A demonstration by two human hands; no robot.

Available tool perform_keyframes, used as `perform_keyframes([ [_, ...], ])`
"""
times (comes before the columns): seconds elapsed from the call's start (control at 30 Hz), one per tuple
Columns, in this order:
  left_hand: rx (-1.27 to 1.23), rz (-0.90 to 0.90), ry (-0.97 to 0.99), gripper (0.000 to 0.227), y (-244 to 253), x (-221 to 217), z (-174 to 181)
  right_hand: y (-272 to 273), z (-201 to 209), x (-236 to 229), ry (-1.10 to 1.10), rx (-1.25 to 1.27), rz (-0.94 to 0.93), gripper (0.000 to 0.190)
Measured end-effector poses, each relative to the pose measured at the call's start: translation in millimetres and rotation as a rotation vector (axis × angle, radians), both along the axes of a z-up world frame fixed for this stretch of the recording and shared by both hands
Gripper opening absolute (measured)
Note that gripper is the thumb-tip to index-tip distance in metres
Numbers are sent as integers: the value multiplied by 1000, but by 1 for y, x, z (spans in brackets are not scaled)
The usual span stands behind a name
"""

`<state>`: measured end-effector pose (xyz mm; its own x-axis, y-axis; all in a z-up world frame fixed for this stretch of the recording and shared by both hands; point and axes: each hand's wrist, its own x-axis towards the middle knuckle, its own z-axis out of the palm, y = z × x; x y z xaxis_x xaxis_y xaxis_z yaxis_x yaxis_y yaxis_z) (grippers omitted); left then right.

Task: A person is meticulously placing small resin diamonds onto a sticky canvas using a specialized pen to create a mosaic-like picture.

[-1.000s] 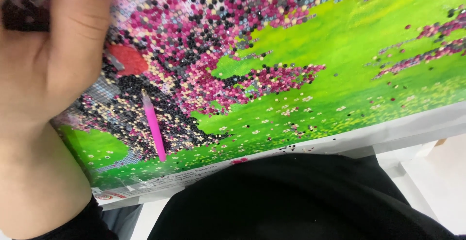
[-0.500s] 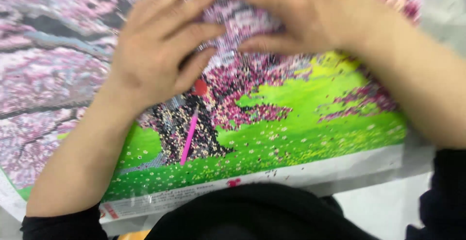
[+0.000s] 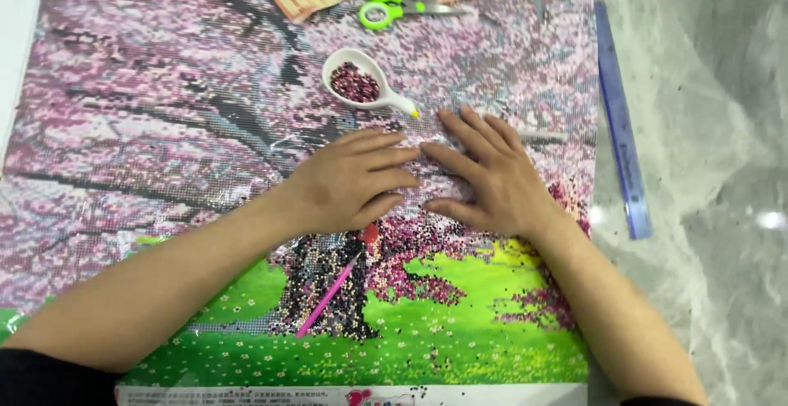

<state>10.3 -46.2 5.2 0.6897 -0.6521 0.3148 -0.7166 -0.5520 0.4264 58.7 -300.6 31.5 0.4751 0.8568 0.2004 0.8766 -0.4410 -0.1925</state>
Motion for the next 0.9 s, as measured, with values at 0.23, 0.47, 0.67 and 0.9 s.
perform_keyframes([
  [0.23,-79,-11,-5,25,1,-2,8,-1,-4,2,34,2,-73,68],
  [0.47,-67,-29,-12,23,3,-2,13,1,-4,3,75,-40,-91,69],
  [0.67,-80,-20,-32,20,0,-1,6,5,2,1,108,-43,-91,69],
  [0.9,-94,-21,-42,21,-1,-1,1,4,0,2,107,-55,-93,69],
])
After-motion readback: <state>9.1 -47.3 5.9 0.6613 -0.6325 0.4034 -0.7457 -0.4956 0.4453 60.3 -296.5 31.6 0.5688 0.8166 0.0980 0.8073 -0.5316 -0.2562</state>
